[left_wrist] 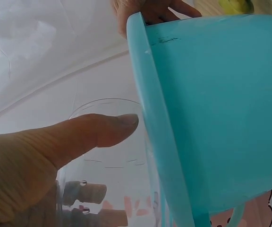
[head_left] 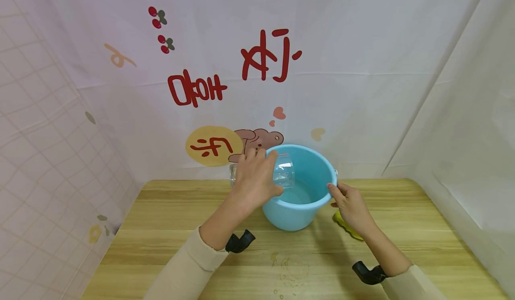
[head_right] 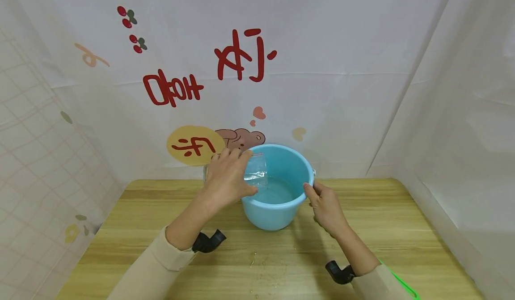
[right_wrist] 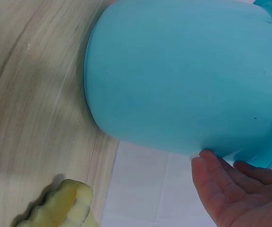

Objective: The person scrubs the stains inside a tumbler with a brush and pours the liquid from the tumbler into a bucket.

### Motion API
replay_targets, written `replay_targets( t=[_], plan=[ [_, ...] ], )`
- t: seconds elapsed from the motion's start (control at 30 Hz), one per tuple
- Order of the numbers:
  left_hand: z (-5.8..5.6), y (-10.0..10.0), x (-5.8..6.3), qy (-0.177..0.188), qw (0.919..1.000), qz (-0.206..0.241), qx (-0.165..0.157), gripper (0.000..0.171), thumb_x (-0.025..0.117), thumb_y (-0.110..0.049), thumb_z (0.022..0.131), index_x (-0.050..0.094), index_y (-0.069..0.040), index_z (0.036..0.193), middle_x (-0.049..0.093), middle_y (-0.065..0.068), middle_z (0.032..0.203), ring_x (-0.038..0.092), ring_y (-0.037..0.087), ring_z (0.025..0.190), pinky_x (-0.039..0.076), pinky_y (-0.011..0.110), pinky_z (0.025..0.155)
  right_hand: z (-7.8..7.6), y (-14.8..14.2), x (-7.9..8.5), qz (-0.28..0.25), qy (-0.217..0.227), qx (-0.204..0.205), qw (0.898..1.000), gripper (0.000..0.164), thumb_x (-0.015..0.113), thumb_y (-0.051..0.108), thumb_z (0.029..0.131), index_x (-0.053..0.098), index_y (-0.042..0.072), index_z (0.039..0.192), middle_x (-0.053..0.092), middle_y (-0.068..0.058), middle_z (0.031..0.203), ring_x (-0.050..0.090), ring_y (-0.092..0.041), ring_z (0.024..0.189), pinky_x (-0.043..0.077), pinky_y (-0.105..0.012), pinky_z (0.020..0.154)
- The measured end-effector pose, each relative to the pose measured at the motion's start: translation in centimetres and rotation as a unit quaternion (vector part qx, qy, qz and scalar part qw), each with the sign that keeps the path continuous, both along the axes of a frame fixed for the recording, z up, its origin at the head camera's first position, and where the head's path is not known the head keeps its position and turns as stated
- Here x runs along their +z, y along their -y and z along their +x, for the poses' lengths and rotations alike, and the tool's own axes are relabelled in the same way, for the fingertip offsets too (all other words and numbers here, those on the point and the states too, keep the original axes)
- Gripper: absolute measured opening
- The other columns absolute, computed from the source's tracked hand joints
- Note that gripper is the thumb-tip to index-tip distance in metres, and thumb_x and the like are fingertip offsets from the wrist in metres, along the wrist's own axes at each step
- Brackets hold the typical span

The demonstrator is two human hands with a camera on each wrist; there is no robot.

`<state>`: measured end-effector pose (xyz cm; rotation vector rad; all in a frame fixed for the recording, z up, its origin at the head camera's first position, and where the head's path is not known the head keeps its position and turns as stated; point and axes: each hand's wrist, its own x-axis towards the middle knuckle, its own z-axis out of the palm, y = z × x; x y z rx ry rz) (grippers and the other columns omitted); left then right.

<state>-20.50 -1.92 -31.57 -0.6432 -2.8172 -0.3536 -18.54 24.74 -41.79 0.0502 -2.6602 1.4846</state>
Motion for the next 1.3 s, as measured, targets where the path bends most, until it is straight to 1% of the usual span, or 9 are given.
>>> replay_targets(
  t=[0.33,0.53,0.73,0.97,1.13,1.3],
  plan=[
    [-0.09,-0.07,-0.02,-0.004,1.0,-0.004,0.005,0.076,0.097,-0.038,0.073,0.063,-0.008,0.135,0.064,0.011,0.115,0.051,0.031,0.112,0.043,0.046,0.092,0.12,-0.07,0.04,-0.001,-0.005,0.0,1.0,0.053,0.049,0.033,0.113,0.056,-0.012,0.141,0.066,-0.03,0.13,0.067,-0.042,0.112,0.061,-0.047,0.088],
    [-0.04,-0.1,0.06,-0.006,0.9999,-0.01,0.004,0.077,0.097,-0.039,0.073,0.063,-0.008,0.135,0.064,0.01,0.112,0.05,0.03,0.108,0.043,0.044,0.09,0.15,-0.05,0.12,0.0,-0.006,0.0,1.0,0.053,0.049,0.033,0.113,0.057,-0.012,0.141,0.067,-0.029,0.129,0.068,-0.042,0.112,0.061,-0.046,0.087],
    [-0.01,-0.13,0.02,-0.009,0.9997,-0.021,0.003,0.074,0.096,-0.039,0.074,0.064,-0.008,0.132,0.063,0.009,0.108,0.049,0.028,0.105,0.042,0.042,0.087,0.19,-0.07,0.12,-0.001,-0.006,0.002,1.0,0.054,0.049,0.034,0.113,0.056,-0.012,0.141,0.066,-0.029,0.13,0.067,-0.042,0.113,0.061,-0.047,0.088],
    [0.14,-0.22,0.0,-0.009,0.9995,-0.031,0.003,0.079,0.095,-0.038,0.075,0.062,-0.007,0.14,0.064,0.01,0.114,0.049,0.028,0.105,0.042,0.041,0.086,0.22,-0.09,0.04,0.001,-0.013,0.002,1.0,0.054,0.049,0.033,0.113,0.057,-0.012,0.141,0.067,-0.029,0.129,0.068,-0.041,0.112,0.061,-0.047,0.087],
    [0.08,-0.33,-0.06,-0.013,0.9992,-0.039,0.005,0.078,0.096,-0.039,0.075,0.062,-0.008,0.138,0.064,0.009,0.113,0.049,0.027,0.103,0.041,0.04,0.085,0.22,-0.04,0.03,0.001,-0.015,0.0,1.0,0.054,0.05,0.034,0.113,0.057,-0.011,0.141,0.067,-0.029,0.129,0.069,-0.041,0.11,0.061,-0.046,0.086],
    [0.05,-0.36,-0.13,-0.017,0.9991,-0.039,0.003,0.078,0.096,-0.038,0.074,0.063,-0.008,0.137,0.064,0.009,0.11,0.048,0.027,0.101,0.04,0.039,0.083,0.19,-0.04,0.03,-0.004,-0.01,0.001,1.0,0.055,0.049,0.035,0.113,0.056,-0.011,0.142,0.066,-0.029,0.131,0.068,-0.041,0.112,0.061,-0.046,0.087]
  ],
)
